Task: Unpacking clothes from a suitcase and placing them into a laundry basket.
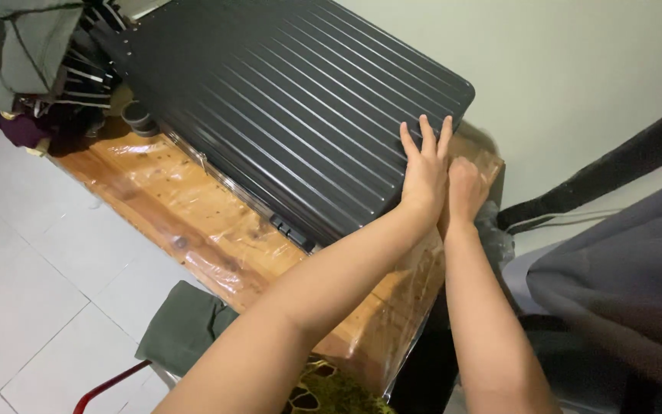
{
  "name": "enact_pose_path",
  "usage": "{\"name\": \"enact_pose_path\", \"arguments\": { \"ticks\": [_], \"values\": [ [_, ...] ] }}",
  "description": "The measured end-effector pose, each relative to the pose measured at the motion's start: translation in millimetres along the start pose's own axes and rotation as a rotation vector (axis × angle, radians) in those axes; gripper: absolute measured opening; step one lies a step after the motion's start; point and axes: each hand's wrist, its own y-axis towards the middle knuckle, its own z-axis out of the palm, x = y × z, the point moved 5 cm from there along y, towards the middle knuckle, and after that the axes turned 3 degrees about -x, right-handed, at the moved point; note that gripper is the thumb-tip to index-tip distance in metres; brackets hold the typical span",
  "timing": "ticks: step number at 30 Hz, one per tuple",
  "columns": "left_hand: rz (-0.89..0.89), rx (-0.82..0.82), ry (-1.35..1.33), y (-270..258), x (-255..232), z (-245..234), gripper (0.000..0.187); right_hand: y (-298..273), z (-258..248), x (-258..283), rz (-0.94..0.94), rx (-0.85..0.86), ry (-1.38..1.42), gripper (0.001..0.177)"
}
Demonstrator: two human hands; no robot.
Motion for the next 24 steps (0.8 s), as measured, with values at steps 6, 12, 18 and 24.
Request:
{"name": "enact_pose_path", "arguments": {
  "ticks": [6,12,18,24],
  "values": [
    [0.006,-0.002,-0.021,30,-1,2,0.073,23,39,-32,0.208,0.209,0.122,0.026],
    [0.011,-0.023,0.004,56,-4,8,0.070,31,24,-25,0.234,0.097,0.185,0.031],
    [-0.029,-0.100,-0.047,70,-7,15,0.069,46,29,-30,0.201,0.138,0.088,0.027],
    [-0.040,-0.159,-0.220,71,1,10,0.092,49,2,-18,0.170,0.103,0.100,0.022]
  ]
}}
